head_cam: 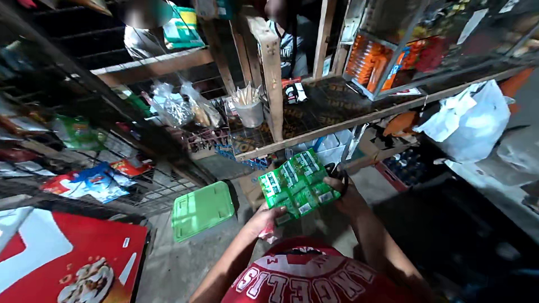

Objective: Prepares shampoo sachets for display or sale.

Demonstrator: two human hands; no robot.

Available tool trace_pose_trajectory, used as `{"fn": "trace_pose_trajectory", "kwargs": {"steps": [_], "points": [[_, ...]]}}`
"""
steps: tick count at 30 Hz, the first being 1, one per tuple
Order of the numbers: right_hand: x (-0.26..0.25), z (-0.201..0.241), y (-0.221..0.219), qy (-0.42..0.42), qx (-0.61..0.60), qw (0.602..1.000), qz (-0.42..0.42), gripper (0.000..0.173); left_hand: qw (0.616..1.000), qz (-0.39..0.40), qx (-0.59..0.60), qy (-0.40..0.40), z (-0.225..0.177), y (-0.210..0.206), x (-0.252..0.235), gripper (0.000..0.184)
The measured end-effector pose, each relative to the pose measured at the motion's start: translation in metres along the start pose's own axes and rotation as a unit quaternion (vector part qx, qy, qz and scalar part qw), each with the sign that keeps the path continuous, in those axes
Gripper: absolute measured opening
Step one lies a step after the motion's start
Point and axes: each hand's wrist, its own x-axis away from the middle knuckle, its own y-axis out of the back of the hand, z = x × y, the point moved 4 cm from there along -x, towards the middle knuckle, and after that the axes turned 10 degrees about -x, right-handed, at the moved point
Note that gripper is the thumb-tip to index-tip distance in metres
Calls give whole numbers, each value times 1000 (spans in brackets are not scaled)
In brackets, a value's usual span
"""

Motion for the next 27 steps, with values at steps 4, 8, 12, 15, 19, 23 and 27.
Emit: {"fn": "trace_pose_trajectory", "kwargs": {"steps": [4,8,12,15,19,23,27], "points": [[-51,20,19,-10,17,999,29,39,998,-19,38,-37,-4,-5,-50,28],[-112,45,51,-28,20,998,47,26,992,-39,73,-93,-3,-19,-110,36],[-173,83,85,-45,140,987,64,34,987,-124,62,-81,5,-47,-171,36],[-210,111,117,-74,214,973,42,32,979,-184,60,-59,3,-73,-207,32],[-246,130,153,-106,249,961,51,26,972,-221,62,-52,0,-87,-243,28],[-265,124,178,-159,190,968,39,15,962,-267,51,-26,4,-83,-269,26],[-265,115,199,-183,262,947,24,16,949,-310,47,22,17,-74,-283,32]]}}
